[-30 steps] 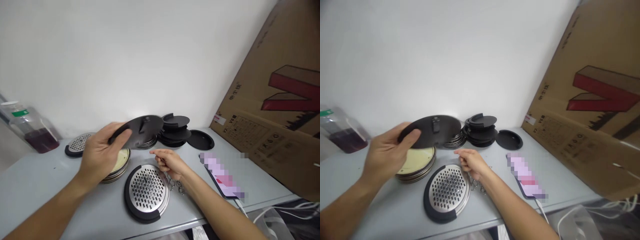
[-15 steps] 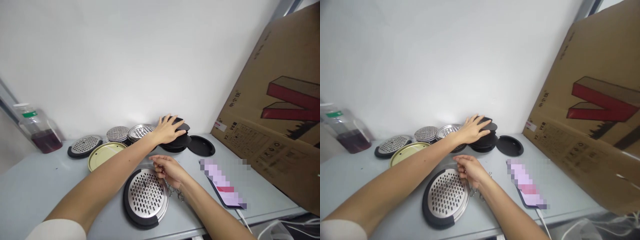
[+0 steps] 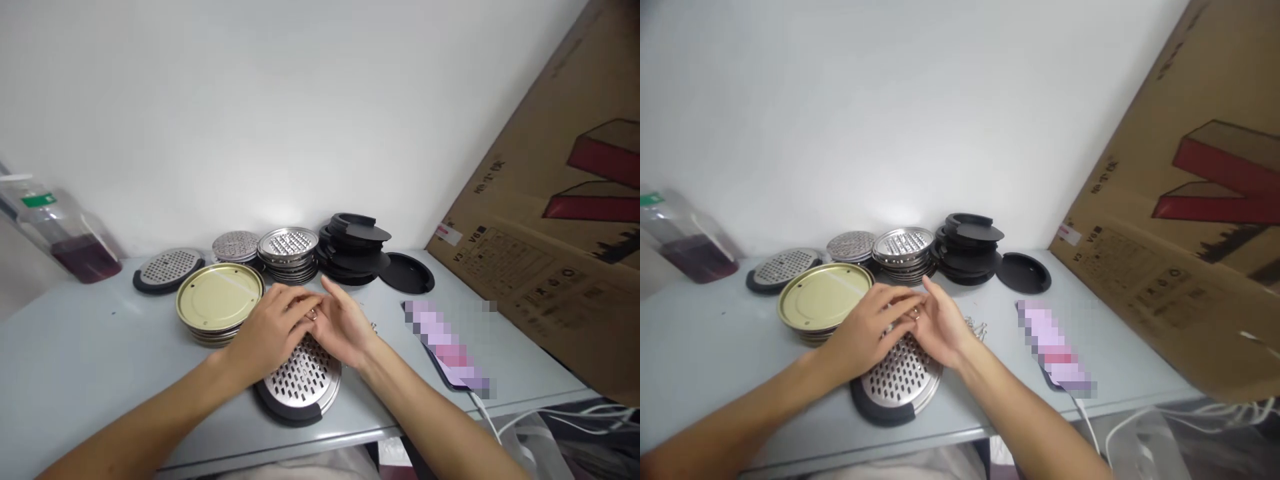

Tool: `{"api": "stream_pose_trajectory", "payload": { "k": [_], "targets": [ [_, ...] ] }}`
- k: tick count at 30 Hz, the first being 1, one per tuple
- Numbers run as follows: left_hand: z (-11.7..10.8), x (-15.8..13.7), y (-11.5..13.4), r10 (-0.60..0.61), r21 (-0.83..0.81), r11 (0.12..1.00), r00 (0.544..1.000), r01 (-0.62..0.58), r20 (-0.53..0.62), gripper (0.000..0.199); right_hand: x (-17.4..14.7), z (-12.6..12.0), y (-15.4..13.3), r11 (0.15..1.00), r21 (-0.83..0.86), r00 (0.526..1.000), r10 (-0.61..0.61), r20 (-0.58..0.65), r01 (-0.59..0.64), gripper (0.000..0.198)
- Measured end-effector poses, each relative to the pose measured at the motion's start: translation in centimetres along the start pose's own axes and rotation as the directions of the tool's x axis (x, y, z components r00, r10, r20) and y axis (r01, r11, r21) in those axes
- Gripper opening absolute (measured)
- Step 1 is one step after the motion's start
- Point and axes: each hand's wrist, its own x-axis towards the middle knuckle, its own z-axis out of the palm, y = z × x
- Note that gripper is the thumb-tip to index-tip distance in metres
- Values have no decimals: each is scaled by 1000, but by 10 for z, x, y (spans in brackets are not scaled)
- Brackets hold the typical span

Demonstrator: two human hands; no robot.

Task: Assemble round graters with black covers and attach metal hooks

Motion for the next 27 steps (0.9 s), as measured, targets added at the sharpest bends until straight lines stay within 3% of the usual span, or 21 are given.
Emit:
{"api": "stream_pose_trajectory", "payload": {
  "k": [3, 7, 11, 15, 17, 20, 27],
  "targets": [
    [-3, -4, -14, 74, -41, 996, 997, -74, 9, 26, -3, 3, 9, 997, -62, 997, 49, 60, -45, 38],
    [-9, -12, -14, 93, -57, 993, 990, -100, -107, 16, -7, 6, 12, 981, -180, 987, 95, 132, -70, 33],
    [-10, -12, -2, -195, -200, 967, 965, 159, -175, 11, -10, 8, 15, 961, -275, 987, 51, 150, -8, 25],
    [-7, -9, 0, -478, -395, 819, 876, 416, -68, 10, -9, 2, 23, 875, -479, 997, -49, 63, 73, 35],
    [-6, -7, -1, -534, -460, 749, 846, 476, 6, 11, -7, -1, 27, 796, -597, 995, -102, 22, 95, 37],
    [-4, -7, -2, -570, -495, 707, 821, 506, 25, 12, -6, -3, 31, 703, -703, 985, -170, -17, 109, 35],
    [1, -6, 4, -616, -597, 632, 788, 495, 2, 15, -7, -1, 39, 533, -812, 949, -306, 76, 237, 28]
  ]
}}
